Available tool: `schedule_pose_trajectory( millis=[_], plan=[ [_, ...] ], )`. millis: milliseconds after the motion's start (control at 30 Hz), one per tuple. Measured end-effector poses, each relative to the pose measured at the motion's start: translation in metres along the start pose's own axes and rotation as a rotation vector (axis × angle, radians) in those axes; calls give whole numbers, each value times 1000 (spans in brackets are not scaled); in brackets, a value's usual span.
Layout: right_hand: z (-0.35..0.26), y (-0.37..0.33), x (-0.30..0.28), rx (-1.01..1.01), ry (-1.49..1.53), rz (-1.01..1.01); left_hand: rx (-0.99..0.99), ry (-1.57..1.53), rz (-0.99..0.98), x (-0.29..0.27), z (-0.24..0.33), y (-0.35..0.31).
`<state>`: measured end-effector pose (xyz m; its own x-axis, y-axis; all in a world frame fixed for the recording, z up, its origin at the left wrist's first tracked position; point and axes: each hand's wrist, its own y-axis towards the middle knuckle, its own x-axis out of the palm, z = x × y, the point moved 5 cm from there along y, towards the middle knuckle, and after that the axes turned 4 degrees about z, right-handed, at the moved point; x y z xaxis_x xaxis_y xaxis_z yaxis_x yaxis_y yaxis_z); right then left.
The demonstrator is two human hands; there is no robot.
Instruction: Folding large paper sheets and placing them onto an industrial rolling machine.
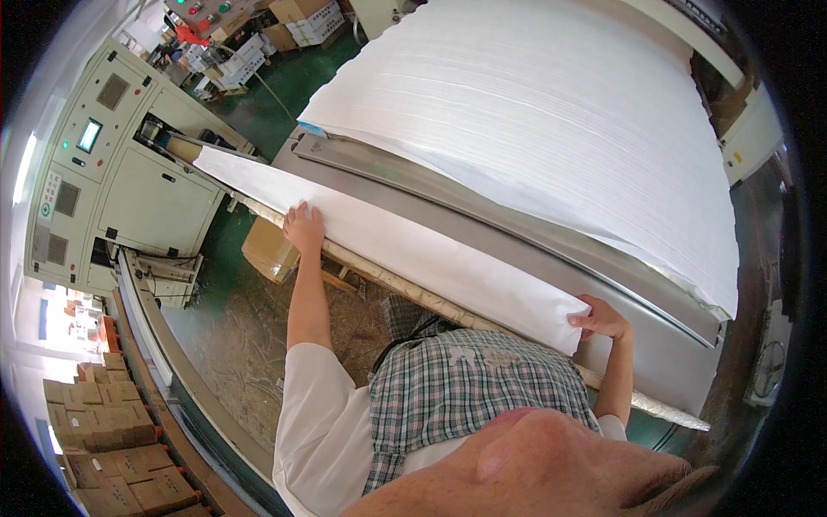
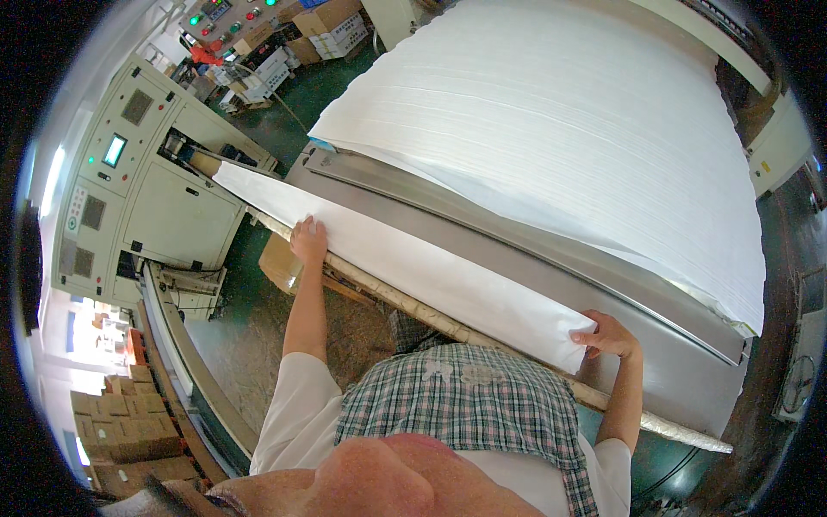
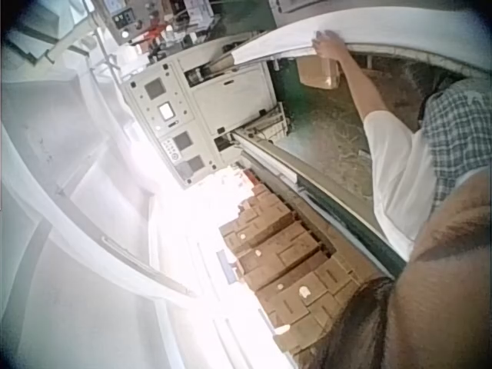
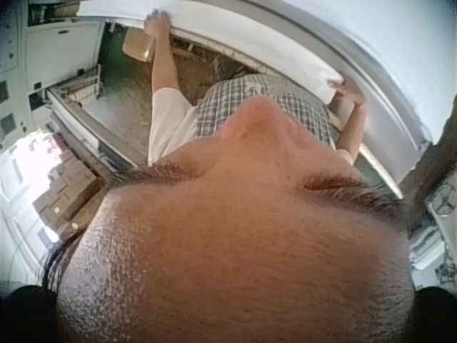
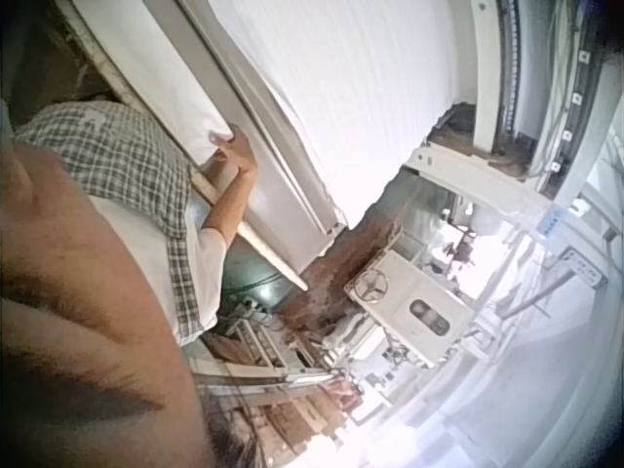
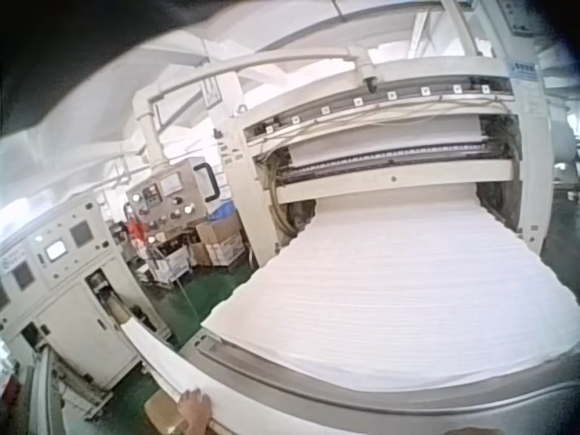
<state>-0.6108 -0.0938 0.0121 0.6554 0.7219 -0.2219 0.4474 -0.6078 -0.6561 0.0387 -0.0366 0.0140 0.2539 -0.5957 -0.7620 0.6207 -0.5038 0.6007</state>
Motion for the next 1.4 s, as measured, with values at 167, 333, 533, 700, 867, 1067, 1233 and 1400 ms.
schedule_pose_trajectory(
  millis=[167,333,533,700,867,1067,1233,1400],
  plan=[
    [-3,-1,1,3,9,-14,-6,2,-2,-1,-1,0],
    [-4,-1,1,3,8,-10,-15,2,-7,0,0,0],
    [-3,-1,1,11,2,-8,-16,-1,-10,1,-2,-1],
    [-3,-2,1,10,0,-5,-11,-9,-16,1,-2,0],
    [-5,-2,1,17,-13,-17,-14,-3,-27,1,-2,0],
    [-1,0,1,4,-6,-12,-12,-5,-22,1,-3,0],
    [-2,0,0,6,-9,-6,-19,-1,-26,-1,1,-1],
    [-2,0,1,7,-3,-12,-10,0,-27,-1,0,0]
  ],
)
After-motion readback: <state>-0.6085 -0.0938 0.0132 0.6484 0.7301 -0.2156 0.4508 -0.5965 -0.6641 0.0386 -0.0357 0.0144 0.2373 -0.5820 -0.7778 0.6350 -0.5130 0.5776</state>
